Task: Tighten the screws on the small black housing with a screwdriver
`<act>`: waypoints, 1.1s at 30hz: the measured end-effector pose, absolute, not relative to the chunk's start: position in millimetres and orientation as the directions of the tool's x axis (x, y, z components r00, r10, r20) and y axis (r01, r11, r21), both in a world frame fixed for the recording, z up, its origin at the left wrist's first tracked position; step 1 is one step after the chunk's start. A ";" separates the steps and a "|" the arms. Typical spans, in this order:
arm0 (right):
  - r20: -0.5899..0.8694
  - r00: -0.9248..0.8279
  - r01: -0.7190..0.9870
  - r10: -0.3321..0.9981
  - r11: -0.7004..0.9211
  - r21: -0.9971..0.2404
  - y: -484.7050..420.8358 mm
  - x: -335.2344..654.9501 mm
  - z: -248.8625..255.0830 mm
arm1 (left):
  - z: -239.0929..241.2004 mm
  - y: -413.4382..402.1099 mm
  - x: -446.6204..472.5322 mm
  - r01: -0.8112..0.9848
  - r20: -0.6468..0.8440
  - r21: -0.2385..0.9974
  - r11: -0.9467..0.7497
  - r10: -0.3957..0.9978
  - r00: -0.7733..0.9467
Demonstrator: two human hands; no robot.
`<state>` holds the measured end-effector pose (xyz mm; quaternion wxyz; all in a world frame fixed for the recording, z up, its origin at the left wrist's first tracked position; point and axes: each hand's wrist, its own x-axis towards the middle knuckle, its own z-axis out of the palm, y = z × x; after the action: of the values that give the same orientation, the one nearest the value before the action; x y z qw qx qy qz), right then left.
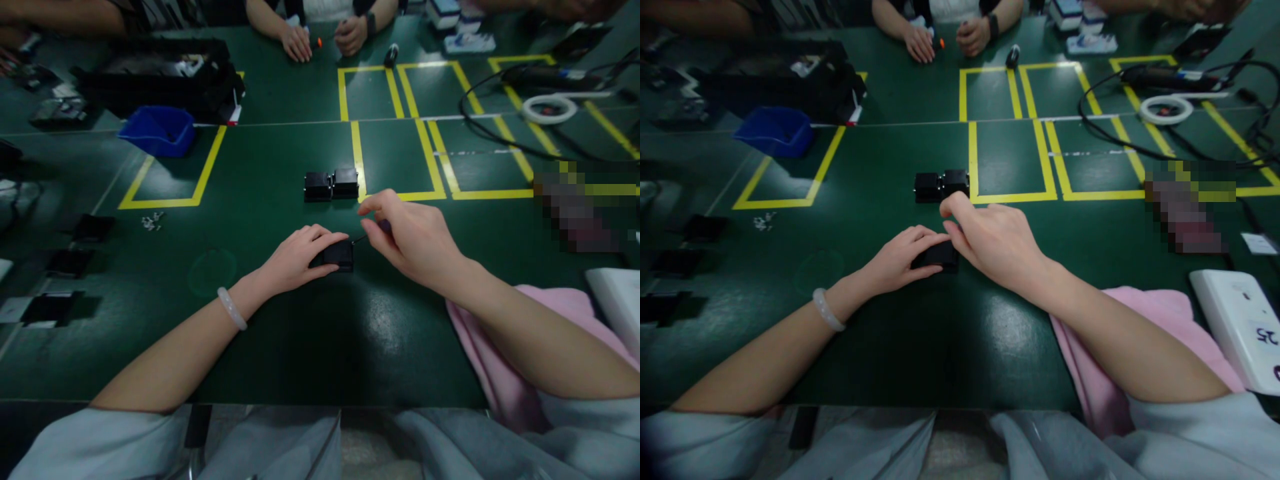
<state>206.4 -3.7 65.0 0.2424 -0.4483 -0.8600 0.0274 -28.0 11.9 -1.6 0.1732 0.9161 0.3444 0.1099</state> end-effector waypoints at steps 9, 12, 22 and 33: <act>0.390 -0.501 0.756 0.773 0.610 -0.237 -3.7 207.6 64.9 | -2.8 12.3 -28.0 0.594 0.083 0.394 -0.701 0.671 0.737; 0.407 -0.476 0.762 0.780 0.597 -0.253 -3.5 207.0 65.2 | -1.8 11.8 -28.0 0.597 0.078 0.398 -0.696 0.674 0.734; 0.397 -0.496 0.760 0.773 0.607 -0.232 -3.6 207.6 65.7 | -2.9 12.7 -28.4 0.594 0.083 0.408 -0.694 0.676 0.732; 0.405 -0.505 0.754 0.762 0.618 -0.223 -3.0 208.2 64.6 | -4.0 13.0 -28.5 0.594 0.081 0.403 -0.697 0.673 0.735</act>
<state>208.2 -3.0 64.6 0.2376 -0.4368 -0.8676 0.0089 -28.5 13.0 -4.0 0.1778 0.9142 0.3465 0.1119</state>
